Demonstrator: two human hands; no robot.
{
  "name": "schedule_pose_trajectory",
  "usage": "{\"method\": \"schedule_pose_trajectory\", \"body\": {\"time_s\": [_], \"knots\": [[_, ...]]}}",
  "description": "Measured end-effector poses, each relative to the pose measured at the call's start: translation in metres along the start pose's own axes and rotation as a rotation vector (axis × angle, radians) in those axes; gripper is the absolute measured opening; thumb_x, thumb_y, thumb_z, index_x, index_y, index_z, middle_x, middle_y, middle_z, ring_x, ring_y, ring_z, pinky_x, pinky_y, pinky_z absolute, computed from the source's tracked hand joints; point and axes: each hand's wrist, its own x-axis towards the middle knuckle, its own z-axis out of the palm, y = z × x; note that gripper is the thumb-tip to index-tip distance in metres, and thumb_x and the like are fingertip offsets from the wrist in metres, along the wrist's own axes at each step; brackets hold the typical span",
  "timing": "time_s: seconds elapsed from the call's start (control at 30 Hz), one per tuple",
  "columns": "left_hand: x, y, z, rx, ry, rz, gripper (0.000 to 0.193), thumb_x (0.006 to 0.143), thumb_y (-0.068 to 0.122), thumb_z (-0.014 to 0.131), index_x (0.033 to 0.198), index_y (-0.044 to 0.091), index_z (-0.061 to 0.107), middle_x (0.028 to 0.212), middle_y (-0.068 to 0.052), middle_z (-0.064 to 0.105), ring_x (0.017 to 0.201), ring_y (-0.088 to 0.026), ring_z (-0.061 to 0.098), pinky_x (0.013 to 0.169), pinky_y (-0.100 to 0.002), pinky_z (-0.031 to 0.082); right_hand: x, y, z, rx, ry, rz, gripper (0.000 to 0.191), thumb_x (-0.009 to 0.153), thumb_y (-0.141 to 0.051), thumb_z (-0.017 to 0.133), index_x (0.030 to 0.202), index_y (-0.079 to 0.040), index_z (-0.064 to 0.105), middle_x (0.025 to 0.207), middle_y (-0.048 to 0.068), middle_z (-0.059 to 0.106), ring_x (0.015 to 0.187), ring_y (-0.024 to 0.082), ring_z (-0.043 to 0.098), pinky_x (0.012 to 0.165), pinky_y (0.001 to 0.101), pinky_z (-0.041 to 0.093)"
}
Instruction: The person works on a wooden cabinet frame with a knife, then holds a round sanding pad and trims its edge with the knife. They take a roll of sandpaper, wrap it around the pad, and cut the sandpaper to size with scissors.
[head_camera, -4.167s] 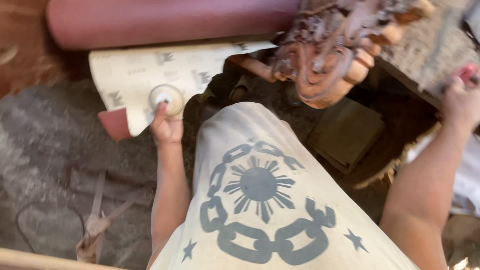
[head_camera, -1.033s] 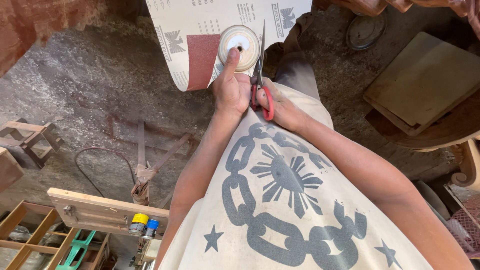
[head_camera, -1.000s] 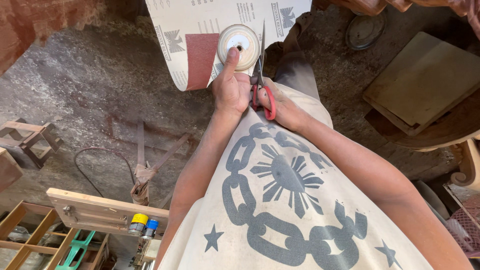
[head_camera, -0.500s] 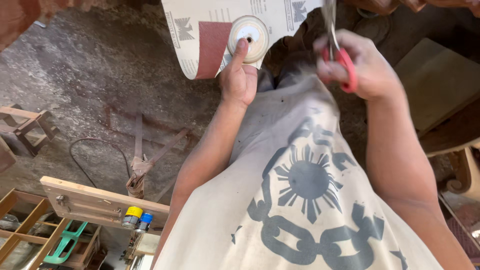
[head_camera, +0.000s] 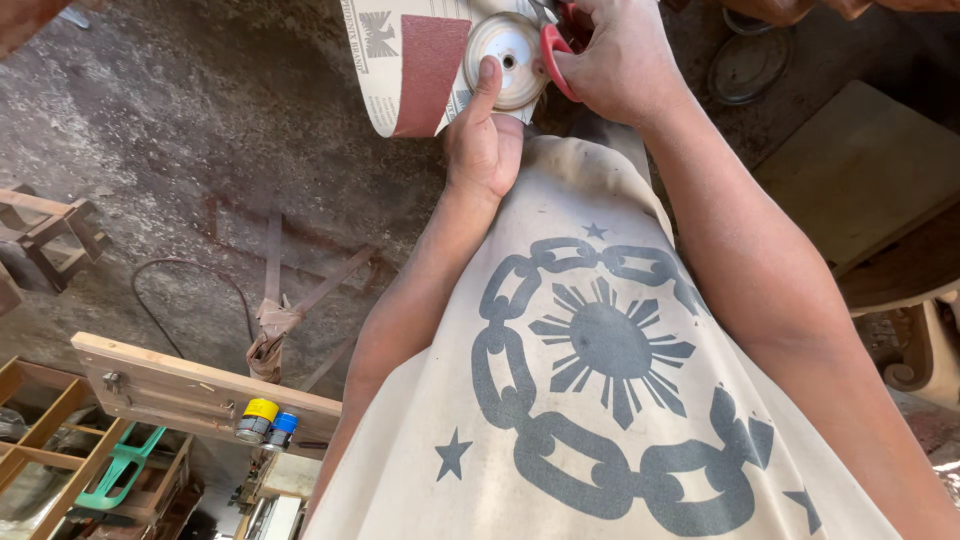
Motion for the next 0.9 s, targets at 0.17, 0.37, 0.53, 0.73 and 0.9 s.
{"method": "schedule_pose_trajectory", "body": {"time_s": [0.17, 0.37, 0.53, 0.73, 0.9], "knots": [[0.001, 0.002, 0.003, -0.002, -0.043, 0.011, 0.054, 0.102, 0.019, 0.071, 0.148, 0.0, 0.047, 0.144, -0.014, 0.058, 0.135, -0.027, 0.055, 0.121, -0.045, 0.041, 0.003, 0.009, 0.003, 0.046, 0.003, -0.061, 0.017, 0.1, -0.009, 0.079, 0.109, 0.002, 0.07, 0.086, 0.01, 0.07, 0.074, 0.015, 0.062, 0.065, 0.0307, 0.052], [0.001, 0.003, 0.002, 0.015, -0.019, 0.031, 0.057, 0.101, 0.018, 0.072, 0.148, 0.001, 0.046, 0.144, -0.013, 0.058, 0.136, -0.027, 0.055, 0.122, -0.046, 0.04, 0.0, 0.006, 0.004, 0.023, 0.03, -0.113, 0.02, 0.097, -0.006, 0.078, 0.115, 0.001, 0.071, 0.088, 0.01, 0.071, 0.075, 0.015, 0.064, 0.066, 0.0306, 0.052], [0.002, 0.005, -0.003, 0.037, -0.009, 0.026, 0.055, 0.1, 0.018, 0.072, 0.146, 0.001, 0.048, 0.143, -0.014, 0.059, 0.135, -0.028, 0.055, 0.121, -0.046, 0.041, 0.001, 0.005, 0.004, 0.006, 0.025, -0.156, 0.02, 0.094, -0.006, 0.082, 0.108, 0.001, 0.07, 0.086, 0.011, 0.068, 0.073, 0.016, 0.061, 0.066, 0.0315, 0.051], [0.004, 0.006, -0.007, 0.045, 0.0, 0.018, 0.054, 0.1, 0.018, 0.072, 0.146, -0.001, 0.049, 0.142, -0.015, 0.059, 0.133, -0.028, 0.057, 0.119, -0.045, 0.043, 0.003, 0.009, 0.008, -0.01, 0.036, -0.102, 0.016, 0.095, -0.006, 0.079, 0.106, 0.001, 0.07, 0.083, 0.012, 0.068, 0.069, 0.018, 0.06, 0.064, 0.0328, 0.05], [0.003, 0.008, -0.005, 0.038, -0.026, 0.028, 0.054, 0.1, 0.017, 0.072, 0.146, -0.001, 0.048, 0.142, -0.016, 0.059, 0.132, -0.03, 0.057, 0.119, -0.047, 0.044, 0.003, 0.01, 0.009, -0.013, 0.044, -0.145, 0.019, 0.094, -0.007, 0.082, 0.106, 0.002, 0.07, 0.085, 0.013, 0.068, 0.071, 0.02, 0.061, 0.066, 0.0335, 0.051]]}}
